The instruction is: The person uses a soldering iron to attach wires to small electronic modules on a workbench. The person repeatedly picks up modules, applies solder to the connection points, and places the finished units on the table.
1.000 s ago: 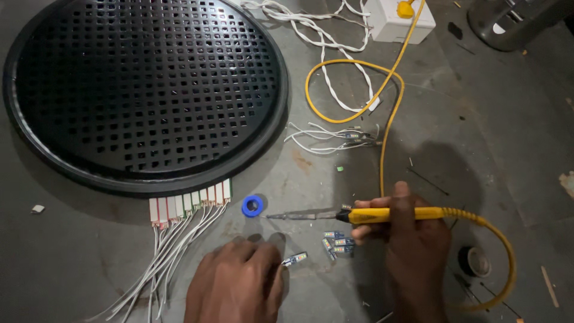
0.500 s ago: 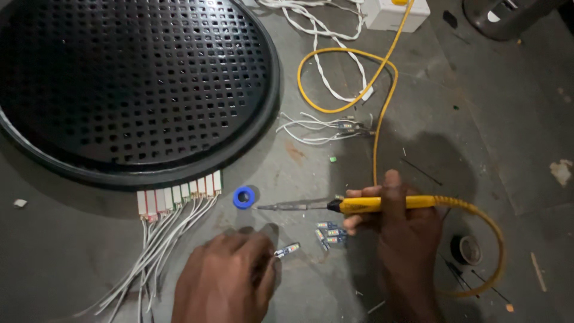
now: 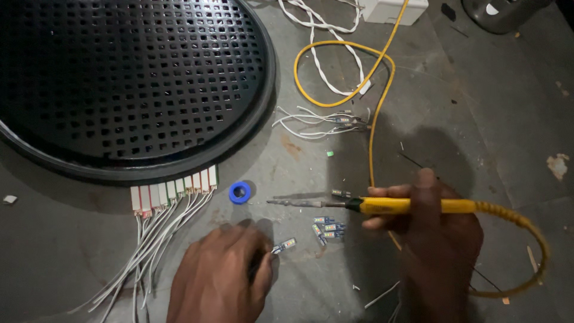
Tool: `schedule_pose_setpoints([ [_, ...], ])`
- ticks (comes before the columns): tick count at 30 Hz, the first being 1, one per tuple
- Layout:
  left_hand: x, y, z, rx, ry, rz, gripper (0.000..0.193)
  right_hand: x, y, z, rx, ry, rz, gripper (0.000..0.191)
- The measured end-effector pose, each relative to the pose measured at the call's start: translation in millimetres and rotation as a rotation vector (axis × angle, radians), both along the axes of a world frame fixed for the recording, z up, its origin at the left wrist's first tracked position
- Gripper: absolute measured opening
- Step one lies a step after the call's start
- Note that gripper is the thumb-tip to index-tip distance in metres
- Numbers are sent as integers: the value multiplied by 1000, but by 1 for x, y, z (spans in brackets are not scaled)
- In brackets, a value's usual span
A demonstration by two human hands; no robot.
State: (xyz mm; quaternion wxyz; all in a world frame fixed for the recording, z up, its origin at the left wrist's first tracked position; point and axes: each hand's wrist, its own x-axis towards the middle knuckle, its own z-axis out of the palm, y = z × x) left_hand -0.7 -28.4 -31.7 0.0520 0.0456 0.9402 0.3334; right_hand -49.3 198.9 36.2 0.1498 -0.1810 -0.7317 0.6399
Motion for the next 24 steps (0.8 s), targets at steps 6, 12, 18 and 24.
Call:
schedule_pose_setpoints([
  [6, 0, 3, 1, 7, 38, 24, 18, 11, 4, 3, 32, 26, 25, 42],
  [12, 2, 4, -2, -12, 109, 23, 16, 27, -11, 21, 273, 162, -18, 48],
  [18, 5, 4, 1, -12, 115, 40, 15, 49, -27, 26, 404, 314, 94, 40],
  [24, 1, 5, 19, -38, 26, 53, 16, 58, -31, 15, 372, 282, 178, 36],
])
